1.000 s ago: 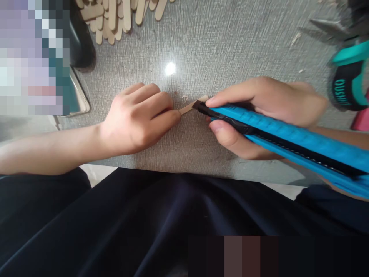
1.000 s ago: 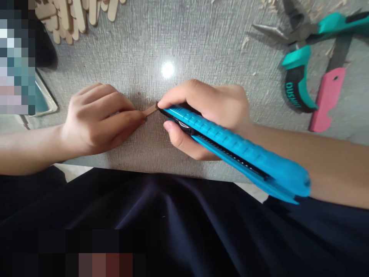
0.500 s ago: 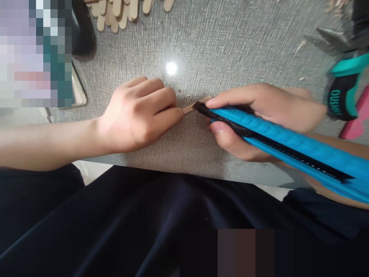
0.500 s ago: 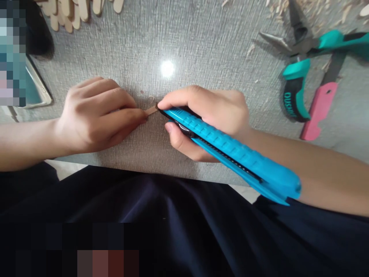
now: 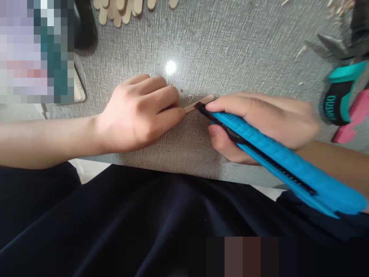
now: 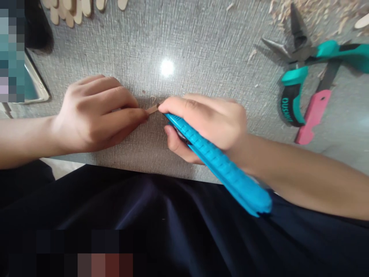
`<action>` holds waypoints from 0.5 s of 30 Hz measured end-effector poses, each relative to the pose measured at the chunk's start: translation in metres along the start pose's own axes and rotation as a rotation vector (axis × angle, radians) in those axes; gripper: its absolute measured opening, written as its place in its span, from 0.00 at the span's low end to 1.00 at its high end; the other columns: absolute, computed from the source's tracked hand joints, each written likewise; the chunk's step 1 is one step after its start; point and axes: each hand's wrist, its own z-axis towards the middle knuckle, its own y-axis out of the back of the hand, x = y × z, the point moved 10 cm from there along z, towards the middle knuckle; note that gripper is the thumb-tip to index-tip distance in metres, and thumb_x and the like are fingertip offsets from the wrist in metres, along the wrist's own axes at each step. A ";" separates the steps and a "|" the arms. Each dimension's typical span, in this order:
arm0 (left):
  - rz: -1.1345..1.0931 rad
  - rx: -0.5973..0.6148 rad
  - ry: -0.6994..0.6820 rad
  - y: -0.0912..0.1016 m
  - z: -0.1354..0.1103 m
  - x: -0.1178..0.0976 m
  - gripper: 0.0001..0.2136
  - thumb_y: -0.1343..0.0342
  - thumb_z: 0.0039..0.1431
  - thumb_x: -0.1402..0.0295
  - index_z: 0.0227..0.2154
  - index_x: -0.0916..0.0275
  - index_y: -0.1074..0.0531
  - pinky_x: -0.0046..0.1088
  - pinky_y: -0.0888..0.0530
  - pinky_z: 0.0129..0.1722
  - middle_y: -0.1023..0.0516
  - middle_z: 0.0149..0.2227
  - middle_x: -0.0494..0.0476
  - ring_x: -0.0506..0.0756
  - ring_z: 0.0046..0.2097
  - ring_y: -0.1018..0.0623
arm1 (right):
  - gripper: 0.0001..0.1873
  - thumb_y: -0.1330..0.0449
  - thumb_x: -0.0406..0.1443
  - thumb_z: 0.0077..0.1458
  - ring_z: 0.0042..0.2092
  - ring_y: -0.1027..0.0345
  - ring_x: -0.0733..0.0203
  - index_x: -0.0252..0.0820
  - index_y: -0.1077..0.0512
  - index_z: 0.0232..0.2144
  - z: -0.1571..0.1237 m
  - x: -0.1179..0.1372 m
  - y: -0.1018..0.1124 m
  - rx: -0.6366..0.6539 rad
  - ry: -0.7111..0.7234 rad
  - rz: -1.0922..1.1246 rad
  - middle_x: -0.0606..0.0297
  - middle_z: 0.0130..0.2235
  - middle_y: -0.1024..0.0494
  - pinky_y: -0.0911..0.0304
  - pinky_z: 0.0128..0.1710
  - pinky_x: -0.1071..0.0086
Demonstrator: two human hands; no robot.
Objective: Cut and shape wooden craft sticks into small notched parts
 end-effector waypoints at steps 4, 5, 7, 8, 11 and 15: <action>0.022 -0.026 -0.030 0.005 0.001 -0.003 0.16 0.48 0.80 0.66 0.36 0.59 0.19 0.34 0.40 0.35 0.19 0.36 0.55 0.52 0.35 0.28 | 0.13 0.37 0.35 0.73 0.34 0.17 0.62 0.51 0.21 0.56 0.002 0.020 0.009 -0.042 0.180 -0.096 0.72 0.37 0.13 0.25 0.33 0.68; 0.024 -0.048 -0.048 0.008 0.001 -0.005 0.15 0.47 0.80 0.67 0.35 0.59 0.19 0.33 0.39 0.35 0.19 0.36 0.55 0.52 0.35 0.27 | 0.12 0.38 0.35 0.73 0.34 0.18 0.62 0.51 0.21 0.56 0.003 0.021 0.008 -0.029 0.178 -0.097 0.72 0.37 0.13 0.25 0.34 0.68; 0.028 -0.066 -0.058 0.010 0.000 -0.008 0.16 0.48 0.81 0.66 0.36 0.60 0.20 0.32 0.38 0.34 0.18 0.36 0.54 0.52 0.35 0.26 | 0.13 0.42 0.35 0.75 0.34 0.18 0.60 0.49 0.21 0.55 0.004 0.017 0.003 0.005 0.129 -0.083 0.68 0.37 0.14 0.25 0.35 0.65; 0.032 -0.056 -0.050 0.009 0.000 -0.008 0.17 0.49 0.82 0.65 0.37 0.60 0.20 0.31 0.37 0.35 0.18 0.37 0.53 0.52 0.36 0.25 | 0.13 0.44 0.35 0.75 0.34 0.19 0.58 0.48 0.21 0.55 0.005 0.016 0.001 0.015 0.105 -0.073 0.67 0.37 0.15 0.25 0.36 0.63; 0.036 0.007 0.014 0.004 -0.002 -0.004 0.20 0.54 0.85 0.66 0.38 0.61 0.21 0.30 0.31 0.37 0.19 0.38 0.52 0.51 0.37 0.22 | 0.13 0.44 0.33 0.72 0.33 0.20 0.58 0.46 0.21 0.52 0.008 0.020 0.002 -0.037 0.123 -0.067 0.64 0.39 0.13 0.24 0.37 0.62; -0.061 0.080 0.130 -0.002 0.000 0.005 0.20 0.56 0.86 0.62 0.39 0.62 0.23 0.33 0.27 0.37 0.18 0.38 0.55 0.52 0.36 0.23 | 0.10 0.40 0.33 0.72 0.35 0.16 0.60 0.45 0.21 0.50 0.015 0.031 0.013 -0.083 0.230 -0.127 0.65 0.41 0.10 0.22 0.36 0.66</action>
